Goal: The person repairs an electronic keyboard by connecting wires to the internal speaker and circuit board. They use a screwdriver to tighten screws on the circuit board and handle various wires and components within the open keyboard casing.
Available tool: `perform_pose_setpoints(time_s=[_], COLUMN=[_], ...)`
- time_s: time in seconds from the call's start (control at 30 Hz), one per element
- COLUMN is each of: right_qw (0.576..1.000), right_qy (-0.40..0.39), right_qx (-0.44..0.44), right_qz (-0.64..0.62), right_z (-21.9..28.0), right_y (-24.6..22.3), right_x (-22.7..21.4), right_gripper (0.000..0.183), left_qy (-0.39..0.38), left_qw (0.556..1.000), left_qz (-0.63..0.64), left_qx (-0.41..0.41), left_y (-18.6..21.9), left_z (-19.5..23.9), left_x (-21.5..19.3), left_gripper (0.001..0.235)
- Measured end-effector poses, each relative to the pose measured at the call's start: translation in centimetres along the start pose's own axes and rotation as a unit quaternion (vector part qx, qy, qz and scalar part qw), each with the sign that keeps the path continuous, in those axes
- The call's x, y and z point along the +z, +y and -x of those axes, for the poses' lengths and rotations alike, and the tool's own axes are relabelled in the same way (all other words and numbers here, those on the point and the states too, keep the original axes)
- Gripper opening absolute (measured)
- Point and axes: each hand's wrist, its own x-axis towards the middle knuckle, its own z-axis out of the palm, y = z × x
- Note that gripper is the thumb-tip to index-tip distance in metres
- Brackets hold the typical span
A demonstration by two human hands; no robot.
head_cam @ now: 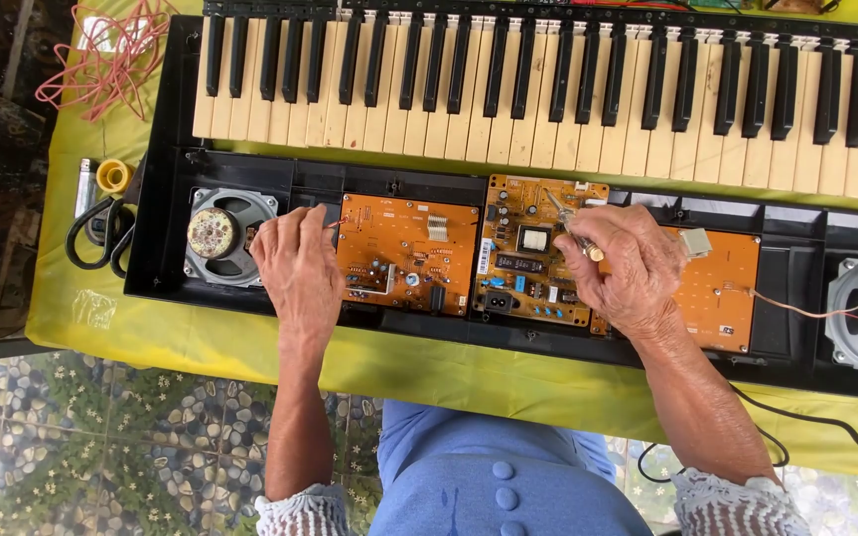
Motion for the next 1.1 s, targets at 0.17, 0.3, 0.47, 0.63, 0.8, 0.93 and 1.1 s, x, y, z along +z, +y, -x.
perform_pose_setpoints(time_s=[0.17,0.3,0.47,0.63,0.8,0.93,1.1], right_qw=[1.000,0.999,0.999,0.998,0.999,0.999,0.999], right_qy=[-0.010,-0.018,-0.019,-0.029,-0.024,-0.026,-0.041], right_qx=[0.002,0.005,0.003,-0.002,0.006,0.007,0.014], right_qz=[0.013,0.033,0.036,0.051,0.034,0.026,0.016], right_z=[0.8,0.1,0.0,0.2,0.0,0.6,0.9], right_y=[0.5,-0.1,-0.2,-0.1,-0.4,-0.1,-0.1], right_x=[0.2,0.1,0.2,0.2,0.2,0.3,0.2], right_gripper=[0.011,0.012,0.012,0.012,0.009,0.011,0.012], left_qy=[-0.062,-0.048,-0.029,-0.046,-0.054,-0.041,-0.052], left_qw=[0.998,0.989,0.985,0.987,0.994,0.997,0.997], left_qz=[-0.011,-0.131,-0.154,-0.132,0.078,0.066,0.039], left_qx=[0.002,0.041,0.071,0.077,0.046,0.030,0.040], left_y=[-3.2,-7.1,-6.5,-4.9,-4.1,-5.2,-6.7], left_z=[0.3,-0.4,-1.1,-2.2,-3.6,-2.1,-0.2], left_x=[1.8,4.2,3.6,0.1,-6.1,-8.5,-6.5], left_gripper=[0.020,0.012,0.015,0.022,0.045,0.029,0.023])
